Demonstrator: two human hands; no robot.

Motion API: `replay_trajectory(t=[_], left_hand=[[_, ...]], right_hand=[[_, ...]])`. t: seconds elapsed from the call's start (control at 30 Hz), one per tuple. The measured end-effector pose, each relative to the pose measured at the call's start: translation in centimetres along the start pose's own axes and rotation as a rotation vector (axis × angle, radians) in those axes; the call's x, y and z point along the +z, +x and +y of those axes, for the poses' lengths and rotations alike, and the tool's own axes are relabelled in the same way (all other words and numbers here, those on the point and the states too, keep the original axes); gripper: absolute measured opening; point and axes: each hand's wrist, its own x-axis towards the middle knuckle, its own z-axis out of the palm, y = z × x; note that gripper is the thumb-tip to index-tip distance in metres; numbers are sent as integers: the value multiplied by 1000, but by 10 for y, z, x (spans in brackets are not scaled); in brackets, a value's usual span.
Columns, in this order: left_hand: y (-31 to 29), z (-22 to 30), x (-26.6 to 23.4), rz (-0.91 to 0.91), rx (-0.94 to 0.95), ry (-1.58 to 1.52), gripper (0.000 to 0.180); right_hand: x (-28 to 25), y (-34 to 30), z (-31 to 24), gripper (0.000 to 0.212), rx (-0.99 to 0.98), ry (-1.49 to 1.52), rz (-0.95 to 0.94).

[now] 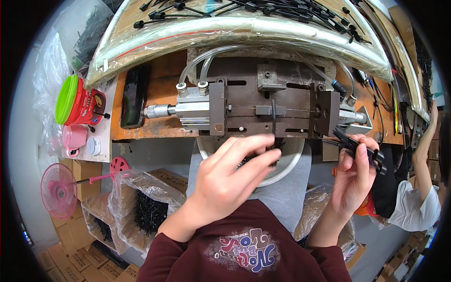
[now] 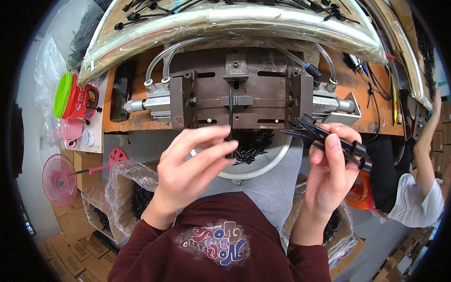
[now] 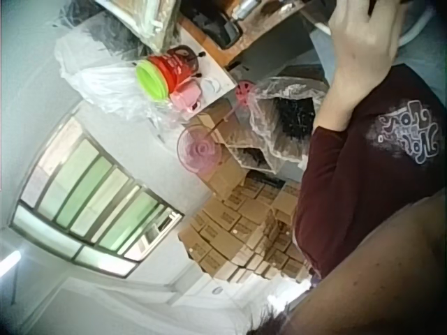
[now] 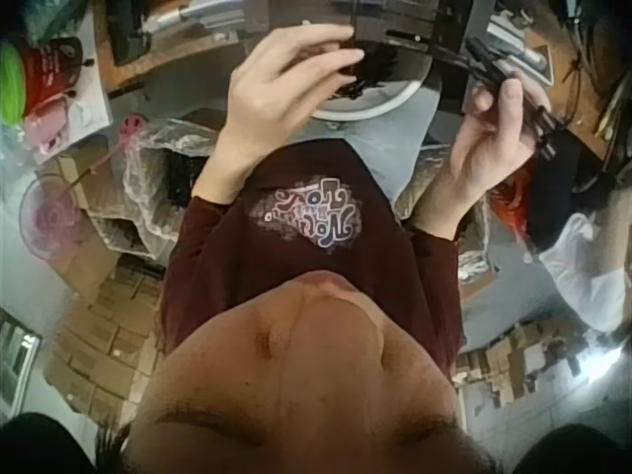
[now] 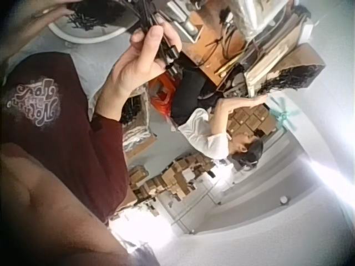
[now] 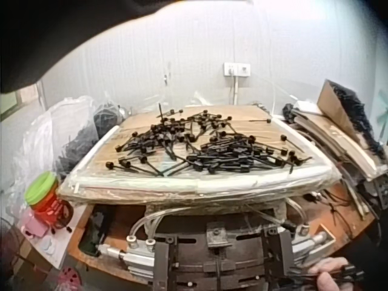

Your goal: The recorder is assembling electrical wire sets using a pneumatic press machine at a workshop workbench.

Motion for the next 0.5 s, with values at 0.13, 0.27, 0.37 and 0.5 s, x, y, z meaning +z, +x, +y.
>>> replay_trajectory(t=[0.13,0.27,0.37,0.5], left_hand=[[5,-14,21,-18,75,329,26],[12,-11,26,-51,67,492,23],[16,-12,24,-66,67,494,22],[15,-12,24,-96,24,487,21]], right_hand=[[6,-8,2,17,-159,-197,-56],[7,-11,3,22,-256,-298,-46],[6,-14,2,20,-308,-350,-15],[-5,-14,9,24,-504,-565,-66]])
